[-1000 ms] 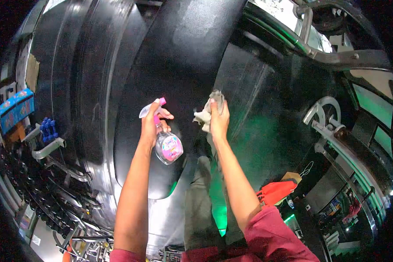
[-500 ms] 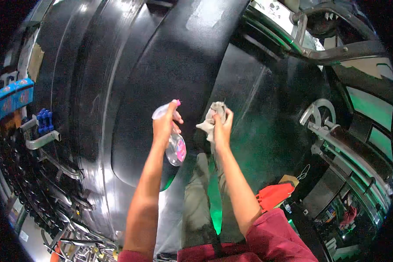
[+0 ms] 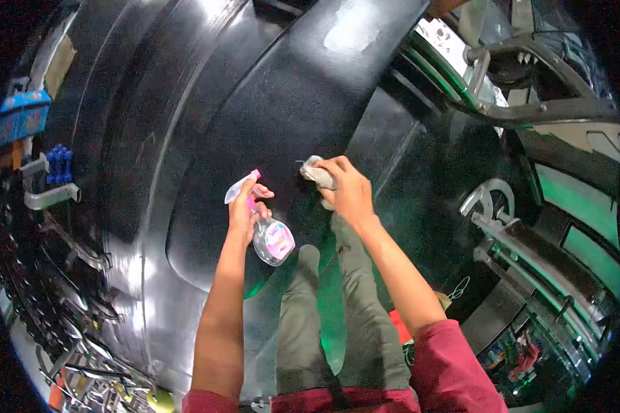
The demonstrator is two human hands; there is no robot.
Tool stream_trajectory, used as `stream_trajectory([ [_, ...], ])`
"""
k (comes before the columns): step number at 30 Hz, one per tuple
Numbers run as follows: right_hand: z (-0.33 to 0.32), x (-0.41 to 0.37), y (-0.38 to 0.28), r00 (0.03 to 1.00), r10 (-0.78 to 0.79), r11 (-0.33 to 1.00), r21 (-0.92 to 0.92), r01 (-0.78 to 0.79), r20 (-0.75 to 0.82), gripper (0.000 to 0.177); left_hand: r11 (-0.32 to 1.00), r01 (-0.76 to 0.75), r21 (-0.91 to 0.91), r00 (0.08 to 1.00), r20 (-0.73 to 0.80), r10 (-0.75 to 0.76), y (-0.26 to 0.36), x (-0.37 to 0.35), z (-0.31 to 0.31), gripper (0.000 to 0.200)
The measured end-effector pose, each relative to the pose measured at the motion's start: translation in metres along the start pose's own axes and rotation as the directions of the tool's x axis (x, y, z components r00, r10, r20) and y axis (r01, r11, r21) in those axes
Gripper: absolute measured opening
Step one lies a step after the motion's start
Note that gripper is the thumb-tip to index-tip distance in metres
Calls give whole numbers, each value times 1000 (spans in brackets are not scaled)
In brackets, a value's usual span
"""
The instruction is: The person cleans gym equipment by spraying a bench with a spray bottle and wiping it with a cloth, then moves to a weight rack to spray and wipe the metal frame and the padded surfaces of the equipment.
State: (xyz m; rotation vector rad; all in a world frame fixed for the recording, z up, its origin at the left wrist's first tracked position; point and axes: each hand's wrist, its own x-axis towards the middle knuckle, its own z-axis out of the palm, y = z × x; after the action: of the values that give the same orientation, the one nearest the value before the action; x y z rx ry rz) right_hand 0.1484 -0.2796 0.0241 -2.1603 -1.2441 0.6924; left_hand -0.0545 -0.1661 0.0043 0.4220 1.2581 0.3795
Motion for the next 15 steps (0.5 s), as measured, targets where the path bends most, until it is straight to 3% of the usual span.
stream_trajectory([
  [1,-7,4,6,1000,-4,999,-50,4,-3,48,998,21,53,1000,1,-21,3,1,2,40],
  [3,-12,19,20,986,-24,996,-89,9,-165,46,994,45,98,999,-9,-44,5,0,5,41],
  [6,-20,50,22,938,163,974,-100,-202,-306,38,988,14,153,998,-64,-4,3,-2,9,40],
  [9,-8,46,7,966,88,982,-140,-124,-241,38,990,-13,142,999,-44,20,2,-6,7,39],
  [11,2,32,0,996,-85,985,-152,80,-28,40,995,-29,98,999,-20,32,-1,-7,4,38],
  [13,-1,25,-16,977,-104,983,-128,129,184,44,997,-47,55,999,-1,48,-4,-5,0,38],
  [14,-5,32,-6,977,-156,979,-110,172,142,43,999,-42,10,997,64,42,-6,-4,-3,38],
  [15,-15,53,0,997,-67,980,-188,72,37,38,998,-39,-45,992,114,44,-8,-4,-6,37],
])
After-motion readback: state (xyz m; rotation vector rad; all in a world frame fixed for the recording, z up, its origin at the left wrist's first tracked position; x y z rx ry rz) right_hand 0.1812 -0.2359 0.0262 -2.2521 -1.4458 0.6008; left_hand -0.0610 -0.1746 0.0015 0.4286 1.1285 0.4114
